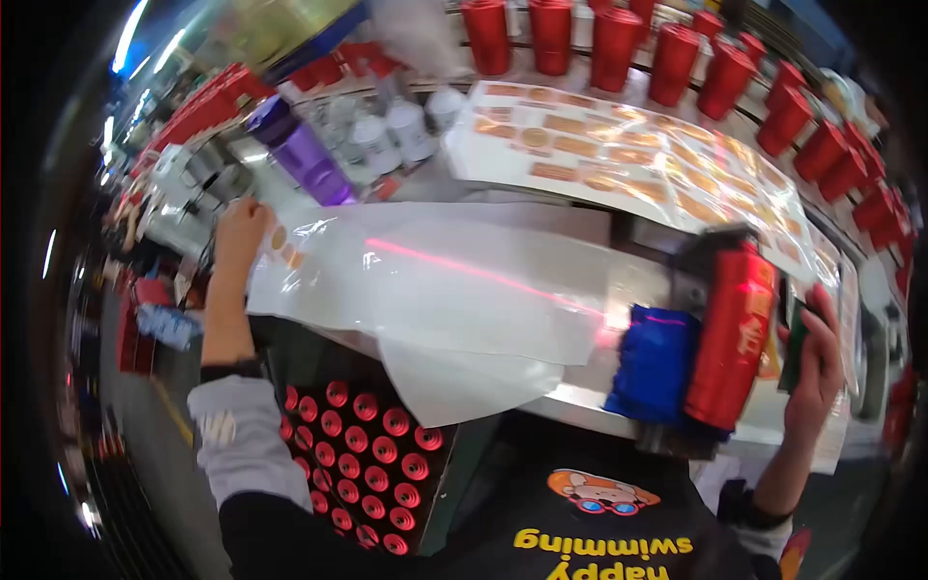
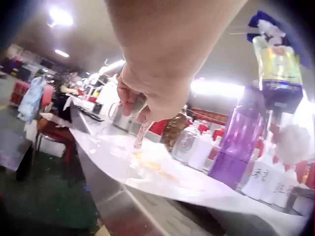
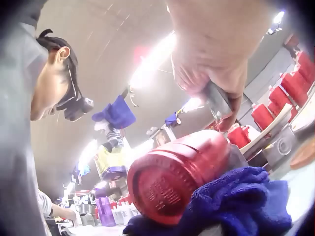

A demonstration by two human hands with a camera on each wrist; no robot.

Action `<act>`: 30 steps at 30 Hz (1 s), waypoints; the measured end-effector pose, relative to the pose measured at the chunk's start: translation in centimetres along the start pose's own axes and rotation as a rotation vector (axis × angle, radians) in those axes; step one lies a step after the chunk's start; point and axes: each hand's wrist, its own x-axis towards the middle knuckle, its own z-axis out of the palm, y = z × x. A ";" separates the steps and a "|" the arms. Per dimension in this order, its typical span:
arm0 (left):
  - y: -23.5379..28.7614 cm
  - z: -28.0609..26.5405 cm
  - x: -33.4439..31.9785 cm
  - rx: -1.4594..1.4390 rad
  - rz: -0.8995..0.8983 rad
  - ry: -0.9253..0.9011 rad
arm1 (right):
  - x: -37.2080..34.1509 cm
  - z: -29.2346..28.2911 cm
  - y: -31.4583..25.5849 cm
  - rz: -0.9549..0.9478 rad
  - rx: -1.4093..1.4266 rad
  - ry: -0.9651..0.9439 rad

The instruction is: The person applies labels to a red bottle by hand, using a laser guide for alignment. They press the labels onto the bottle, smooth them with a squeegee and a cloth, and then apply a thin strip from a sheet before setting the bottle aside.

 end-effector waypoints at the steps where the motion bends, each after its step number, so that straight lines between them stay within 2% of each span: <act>1: 3.9 -1.0 -0.5 -0.240 0.003 -0.067 | -0.9 -1.7 -1.4 0.025 -0.070 0.018; 2: 8.3 -2.7 -1.2 -0.490 -0.057 -0.143 | 0.3 -0.8 -3.0 -0.057 -0.122 -0.050; 3: 13.7 -12.2 -0.4 -0.513 -0.026 -0.177 | -2.9 3.5 -0.6 0.003 0.201 0.079; 5: 21.5 -11.9 -3.3 -0.941 0.085 -0.304 | -1.6 1.0 -2.8 -0.051 -0.021 0.022; 7: 28.9 -14.5 -6.3 -1.149 0.199 -0.413 | -0.7 -0.5 -4.5 -0.168 -0.142 -0.039; 10: 36.7 -17.7 -9.8 -1.463 0.408 -0.507 | -0.2 -1.2 -5.8 -0.204 -0.005 -0.057; 13: 42.6 -20.1 -12.4 -1.740 0.470 -0.523 | 0.0 -1.9 -6.1 -0.262 0.105 -0.079; 15: 44.9 -20.7 -13.4 -1.775 0.448 -0.560 | -0.6 -2.8 -5.8 -0.220 0.209 -0.157; 18: 46.9 -20.0 -14.7 -1.832 0.373 -0.596 | -2.4 -4.6 -4.9 -0.059 0.405 -0.287; 20: 46.9 -17.0 -15.4 -1.883 0.304 -0.651 | -4.0 -4.7 -2.7 -0.022 0.405 -0.298; 25: 45.6 -9.8 -19.6 -1.907 -0.109 -0.732 | -6.3 -4.5 -0.7 0.202 0.362 -0.335; 27: 45.1 -8.3 -21.0 -1.958 -0.240 -0.741 | -6.4 -3.7 -0.1 0.247 0.345 -0.284; 30: 44.8 -7.4 -21.8 -1.957 -0.262 -0.709 | -5.9 -3.3 0.1 0.232 0.273 -0.258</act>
